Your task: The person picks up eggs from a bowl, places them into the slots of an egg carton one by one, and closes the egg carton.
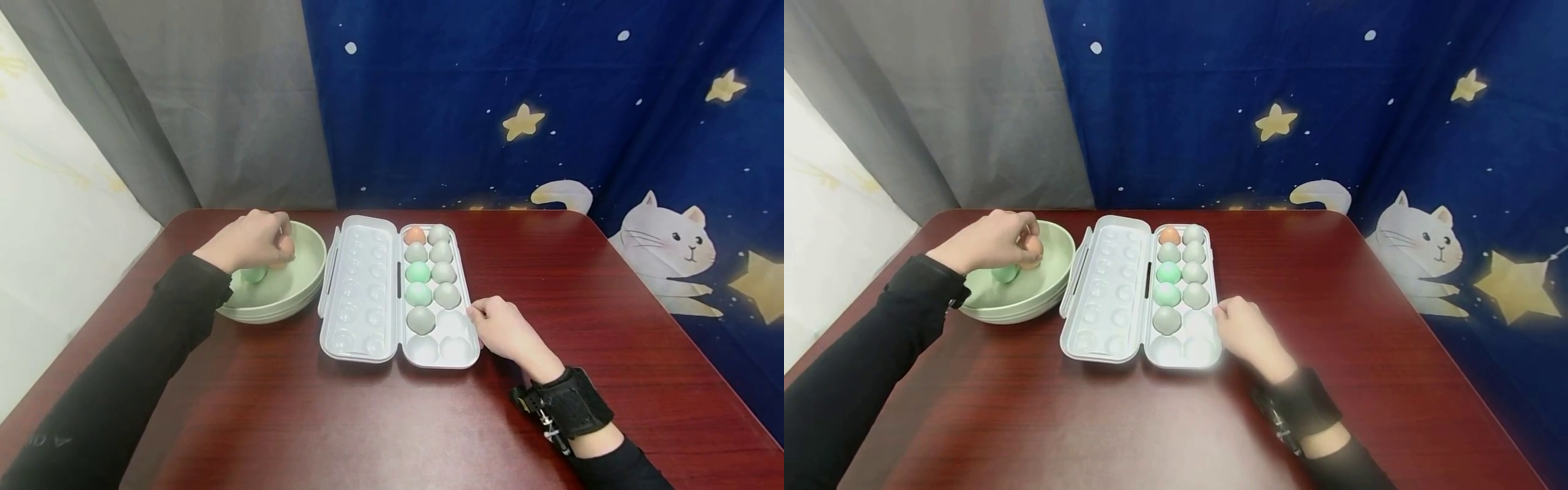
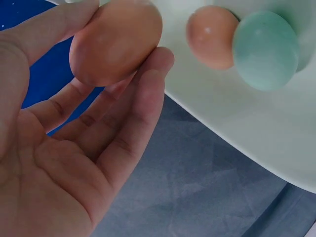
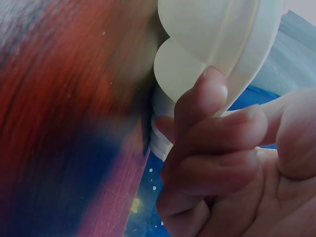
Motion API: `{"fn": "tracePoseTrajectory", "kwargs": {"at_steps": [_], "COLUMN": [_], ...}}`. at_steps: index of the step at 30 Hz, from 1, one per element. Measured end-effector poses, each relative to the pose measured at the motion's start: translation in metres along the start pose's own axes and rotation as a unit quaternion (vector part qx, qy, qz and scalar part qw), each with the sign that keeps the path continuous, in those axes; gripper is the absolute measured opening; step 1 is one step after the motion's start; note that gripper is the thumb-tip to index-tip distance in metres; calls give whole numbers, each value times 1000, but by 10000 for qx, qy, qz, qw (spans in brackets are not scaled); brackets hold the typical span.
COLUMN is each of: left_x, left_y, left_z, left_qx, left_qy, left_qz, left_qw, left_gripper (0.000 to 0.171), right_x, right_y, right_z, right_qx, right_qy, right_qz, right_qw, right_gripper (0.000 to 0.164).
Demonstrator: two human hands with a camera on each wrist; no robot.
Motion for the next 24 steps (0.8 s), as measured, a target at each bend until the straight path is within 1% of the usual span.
{"fn": "tracePoseTrajectory", "kwargs": {"at_steps": [3, 7, 10, 13, 17, 24], "left_x": [2, 5, 8, 11, 17, 32], "left_y": [2, 2, 2, 2, 4, 1], "left_z": [3, 7, 11, 13, 15, 20], "left_qx": [115, 197, 318, 533, 761, 1028], "left_qy": [75, 156, 162, 108, -2, -217], "left_qz": [123, 401, 594, 576, 407, 418], "left_qw": [9998, 9989, 9976, 9969, 9963, 9936], "left_gripper": [14, 15, 15, 19, 28, 28], "right_x": [0, 1, 1, 1, 2, 3], "right_y": [0, -1, -1, -1, -1, -2], "right_z": [0, 0, 0, 0, 0, -1], "right_qx": [-5, -6, -6, -3, -8, 7], "right_qy": [-10, 2, 19, 14, -6, 13], "right_qz": [4, 21, 22, 17, 2, -24], "right_qw": [10000, 10000, 10000, 10000, 10000, 10000], "right_gripper": [32, 32, 32, 32, 32, 31]}}
Point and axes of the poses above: each hand's wrist, its own z-axis away from the middle knuckle, its own y-axis out of the back of the hand, x = y × z, the point moved 2 cm from there along -z, towards the middle knuckle, and after that the axes turned 10 degrees about y, right-handed, at the moved point
